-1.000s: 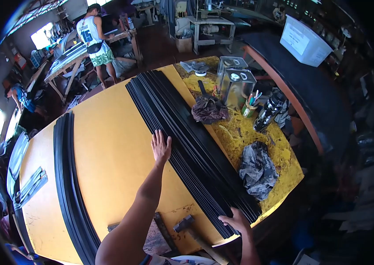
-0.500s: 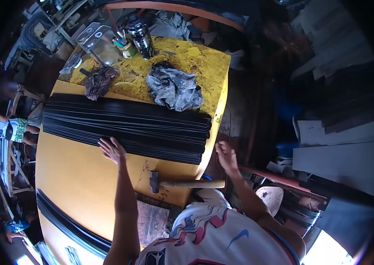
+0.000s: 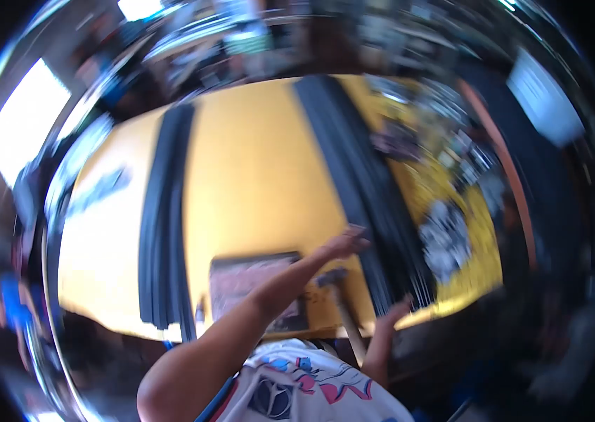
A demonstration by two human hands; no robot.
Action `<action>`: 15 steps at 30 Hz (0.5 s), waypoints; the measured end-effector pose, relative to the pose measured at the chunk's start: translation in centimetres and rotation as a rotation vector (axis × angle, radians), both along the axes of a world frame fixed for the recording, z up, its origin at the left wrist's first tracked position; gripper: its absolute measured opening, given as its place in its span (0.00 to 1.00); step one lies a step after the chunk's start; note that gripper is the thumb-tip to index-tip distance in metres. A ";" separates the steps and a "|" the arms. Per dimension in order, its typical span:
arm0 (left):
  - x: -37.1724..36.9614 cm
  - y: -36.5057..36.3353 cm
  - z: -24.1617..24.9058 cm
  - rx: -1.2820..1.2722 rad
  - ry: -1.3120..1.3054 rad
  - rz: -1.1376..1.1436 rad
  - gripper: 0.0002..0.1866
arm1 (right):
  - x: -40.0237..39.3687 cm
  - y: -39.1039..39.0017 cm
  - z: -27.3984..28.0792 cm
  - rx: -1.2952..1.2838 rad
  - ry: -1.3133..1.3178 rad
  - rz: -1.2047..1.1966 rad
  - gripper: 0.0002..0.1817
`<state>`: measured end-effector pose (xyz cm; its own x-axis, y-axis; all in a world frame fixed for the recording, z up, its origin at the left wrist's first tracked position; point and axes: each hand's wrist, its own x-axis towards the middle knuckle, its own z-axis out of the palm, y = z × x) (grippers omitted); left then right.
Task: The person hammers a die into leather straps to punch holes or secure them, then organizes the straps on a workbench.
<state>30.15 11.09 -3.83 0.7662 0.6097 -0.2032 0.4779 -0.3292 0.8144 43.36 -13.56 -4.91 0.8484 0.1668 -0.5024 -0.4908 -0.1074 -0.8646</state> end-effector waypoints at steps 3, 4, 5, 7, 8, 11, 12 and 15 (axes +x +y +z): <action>-3.9 -2.9 3.5 0.192 -0.005 0.074 0.39 | 1.5 -2.3 0.7 0.096 0.080 0.090 0.46; -6.3 -3.9 4.9 0.203 -0.129 0.070 0.37 | -0.4 -2.3 4.7 -0.063 0.094 0.070 0.43; -9.4 -4.7 7.0 0.206 -0.208 0.066 0.35 | -2.6 -2.3 9.2 -0.217 0.098 0.032 0.40; -17.1 -6.6 9.4 0.204 -0.294 0.084 0.33 | 1.9 -5.4 2.6 -0.214 -0.199 0.149 0.36; -21.2 -7.8 9.8 0.199 -0.316 0.185 0.31 | 2.2 -6.4 1.5 -0.199 -0.356 0.235 0.35; -35.0 -12.2 10.4 0.236 -0.306 0.536 0.22 | -6.8 -3.5 7.3 -0.127 -0.537 0.126 0.29; -39.2 -13.9 10.1 0.226 -0.309 0.712 0.19 | -8.9 -2.9 6.3 -0.027 -0.638 0.271 0.23; -51.9 -18.2 6.9 0.189 -0.305 1.086 0.14 | -23.0 2.7 11.5 0.043 -0.523 0.695 0.16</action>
